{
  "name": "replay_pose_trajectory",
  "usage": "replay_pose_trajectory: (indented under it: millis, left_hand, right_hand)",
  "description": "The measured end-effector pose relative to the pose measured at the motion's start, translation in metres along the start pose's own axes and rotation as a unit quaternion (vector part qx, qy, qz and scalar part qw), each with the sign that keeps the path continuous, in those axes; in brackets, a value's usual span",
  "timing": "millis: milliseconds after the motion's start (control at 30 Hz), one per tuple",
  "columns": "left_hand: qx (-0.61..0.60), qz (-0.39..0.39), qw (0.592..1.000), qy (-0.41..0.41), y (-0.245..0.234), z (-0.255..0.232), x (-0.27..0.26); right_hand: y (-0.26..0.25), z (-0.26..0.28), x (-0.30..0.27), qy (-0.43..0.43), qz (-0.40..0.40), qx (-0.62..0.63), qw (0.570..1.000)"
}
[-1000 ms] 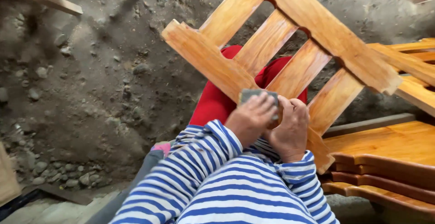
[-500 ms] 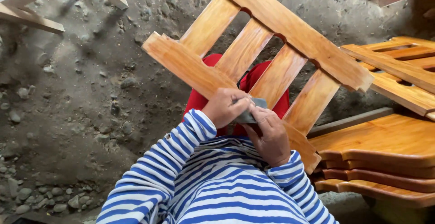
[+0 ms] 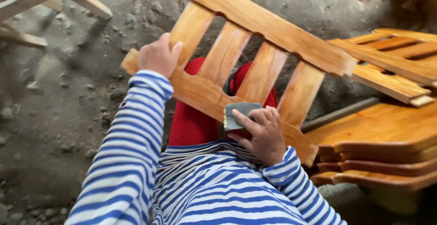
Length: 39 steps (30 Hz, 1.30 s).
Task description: The person sands a wooden chair backrest using a sanding block, working on the edges and slats while seated on the floor. They flip the piece to sand different sides and eventually place it on a workbench.
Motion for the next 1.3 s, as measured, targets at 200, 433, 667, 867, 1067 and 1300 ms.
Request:
replay_pose_trajectory:
  millis: [200,433,667,867,1067,1300]
  left_hand:
    - [0.039,0.101,0.993,-0.042,-0.038,-0.015,-0.070]
    - [0.013,0.128,0.987,-0.095,-0.029,-0.015,-0.154]
    - [-0.037,0.126,0.973,-0.191,-0.036,-0.054,-0.206]
    - [-0.062,0.131,0.964,-0.221,-0.049,-0.072,-0.216]
    - [-0.044,0.124,0.969,-0.211,-0.061,-0.082,-0.211]
    - [-0.027,0.127,0.970,-0.204,-0.067,-0.096,-0.206]
  right_hand:
    - [-0.018,-0.027,-0.017,-0.050,-0.040,-0.036,0.997]
    - [-0.037,-0.020,-0.020,-0.007,-0.042,0.064,0.997]
    - [-0.014,0.030,-0.025,0.023,-0.046,0.045,0.998]
    - [-0.034,-0.069,-0.029,0.060,-0.145,-0.047,0.987]
    - [-0.047,-0.280,-0.105,0.172,-0.259,-0.222,0.924]
    - [-0.018,-0.030,-0.044,0.167,-0.258,0.007,0.952]
Point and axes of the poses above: each hand's wrist, its own x-axis towards the middle knuckle, its own y-axis out of the palm, z = x × y, the point moved 8 cm from there along x, towards the middle knuckle, and after that the axes turned 8 degrees about y, right-handed, at the moved point
